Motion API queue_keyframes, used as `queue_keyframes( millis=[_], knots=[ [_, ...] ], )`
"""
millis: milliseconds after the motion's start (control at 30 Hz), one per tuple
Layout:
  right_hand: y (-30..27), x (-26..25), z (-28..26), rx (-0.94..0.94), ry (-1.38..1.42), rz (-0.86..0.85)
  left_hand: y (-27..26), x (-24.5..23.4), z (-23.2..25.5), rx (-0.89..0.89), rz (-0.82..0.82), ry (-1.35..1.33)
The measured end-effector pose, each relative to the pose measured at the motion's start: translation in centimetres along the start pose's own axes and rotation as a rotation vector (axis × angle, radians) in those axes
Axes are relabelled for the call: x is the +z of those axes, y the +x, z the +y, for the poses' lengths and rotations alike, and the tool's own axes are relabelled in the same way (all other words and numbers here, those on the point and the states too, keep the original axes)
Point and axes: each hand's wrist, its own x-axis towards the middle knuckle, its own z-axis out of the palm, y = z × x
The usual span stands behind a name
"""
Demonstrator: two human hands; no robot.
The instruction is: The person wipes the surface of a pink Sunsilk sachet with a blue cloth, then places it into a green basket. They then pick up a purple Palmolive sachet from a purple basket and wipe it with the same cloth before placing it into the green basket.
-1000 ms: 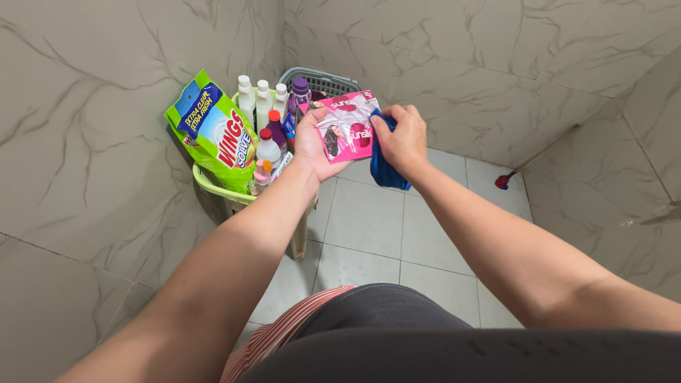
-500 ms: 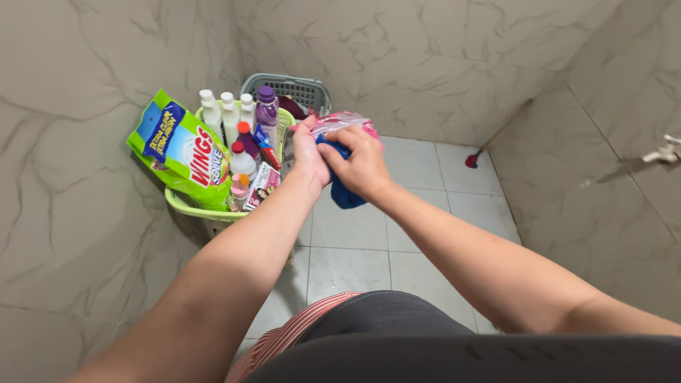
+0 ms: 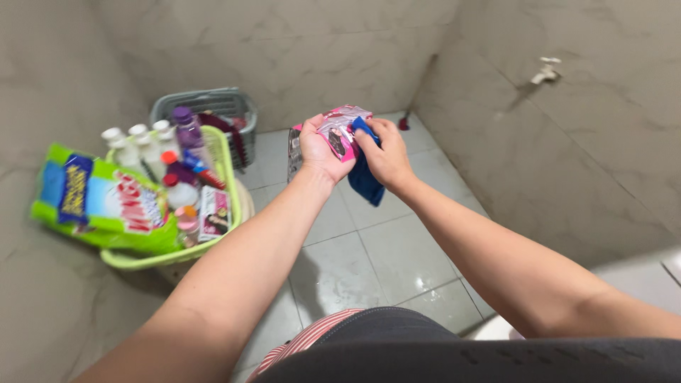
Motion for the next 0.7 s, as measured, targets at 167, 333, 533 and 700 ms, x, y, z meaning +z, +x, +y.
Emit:
queue_keyframes(
  millis=[167,333,533,700],
  knots=[
    [-2.0,-5.9,3.4,0.020,0.026,-0.193,2.4,0.5,-5.8,-0.100,-0.041,-0.043],
    [-6.0,-12.1,5.5,0.103,-0.247,-0.017,3.8,1.3,-12.7,-0.246,0.024,-0.034],
    [-12.0,-21.3,8.2,0.267,-0.294,0.164,5.8,2.3,-22.6,-0.325,0.078,0.000],
    [-17.7,-31.4,13.5,0.512,-0.425,0.224,7.4,1.8,-32.8,-0.364,0.141,0.054]
  ],
)
